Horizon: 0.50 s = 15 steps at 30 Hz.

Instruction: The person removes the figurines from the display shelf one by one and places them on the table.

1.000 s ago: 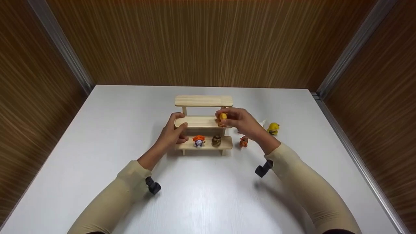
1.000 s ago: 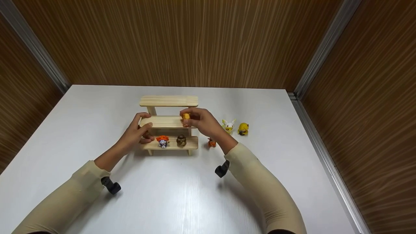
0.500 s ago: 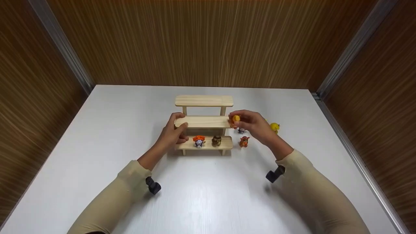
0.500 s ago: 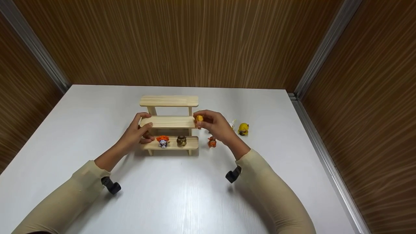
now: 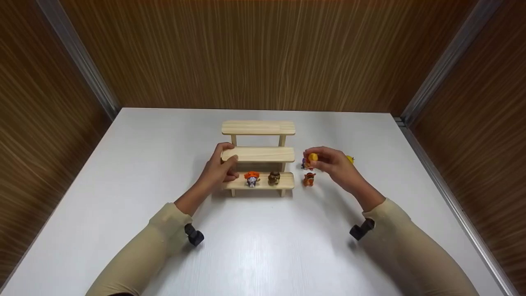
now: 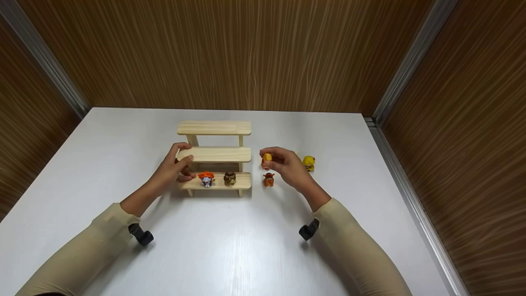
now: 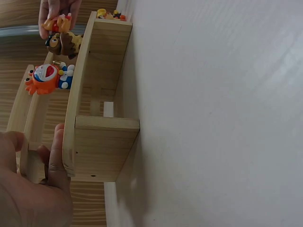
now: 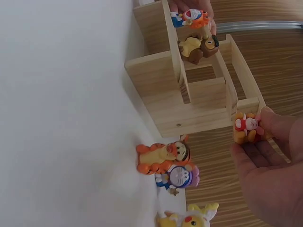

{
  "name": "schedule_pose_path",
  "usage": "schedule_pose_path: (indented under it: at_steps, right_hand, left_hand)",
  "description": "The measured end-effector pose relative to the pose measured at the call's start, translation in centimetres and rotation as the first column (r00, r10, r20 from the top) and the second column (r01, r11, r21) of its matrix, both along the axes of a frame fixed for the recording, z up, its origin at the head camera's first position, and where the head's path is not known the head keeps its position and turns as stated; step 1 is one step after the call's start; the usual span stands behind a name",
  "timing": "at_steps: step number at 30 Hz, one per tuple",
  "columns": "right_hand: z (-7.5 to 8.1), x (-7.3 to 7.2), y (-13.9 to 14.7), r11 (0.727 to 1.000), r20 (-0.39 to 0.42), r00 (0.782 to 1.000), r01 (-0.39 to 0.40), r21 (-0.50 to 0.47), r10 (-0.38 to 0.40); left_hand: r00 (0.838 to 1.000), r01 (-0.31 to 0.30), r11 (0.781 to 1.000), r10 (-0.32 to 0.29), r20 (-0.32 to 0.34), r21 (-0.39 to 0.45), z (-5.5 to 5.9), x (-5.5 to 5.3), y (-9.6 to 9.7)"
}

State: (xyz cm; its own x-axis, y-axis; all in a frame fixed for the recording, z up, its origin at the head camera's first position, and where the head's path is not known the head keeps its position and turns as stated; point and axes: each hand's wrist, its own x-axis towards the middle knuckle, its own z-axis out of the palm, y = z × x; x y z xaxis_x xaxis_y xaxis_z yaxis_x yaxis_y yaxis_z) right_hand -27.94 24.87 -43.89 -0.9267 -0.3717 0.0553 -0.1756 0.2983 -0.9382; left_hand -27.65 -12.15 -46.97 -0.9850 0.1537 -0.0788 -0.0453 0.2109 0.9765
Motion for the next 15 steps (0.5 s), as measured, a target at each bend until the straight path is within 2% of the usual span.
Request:
schedule_pose_path:
  at_steps: [11, 15]
  right_hand:
    - [-1.6, 0.7, 2.3, 0.998, -0.007, 0.999, 0.042, 0.039, -0.042]
    - [-2.0, 0.9, 2.8, 0.997, 0.015, 0.998, 0.060, 0.041, -0.061]
  left_hand:
    - [1.000, 0.000, 1.000, 0.000, -0.024, -0.006, -0.2, -0.1, 0.0]
    - [1.000, 0.013, 1.000, -0.013, -0.019, 0.005, -0.2, -0.2, -0.1]
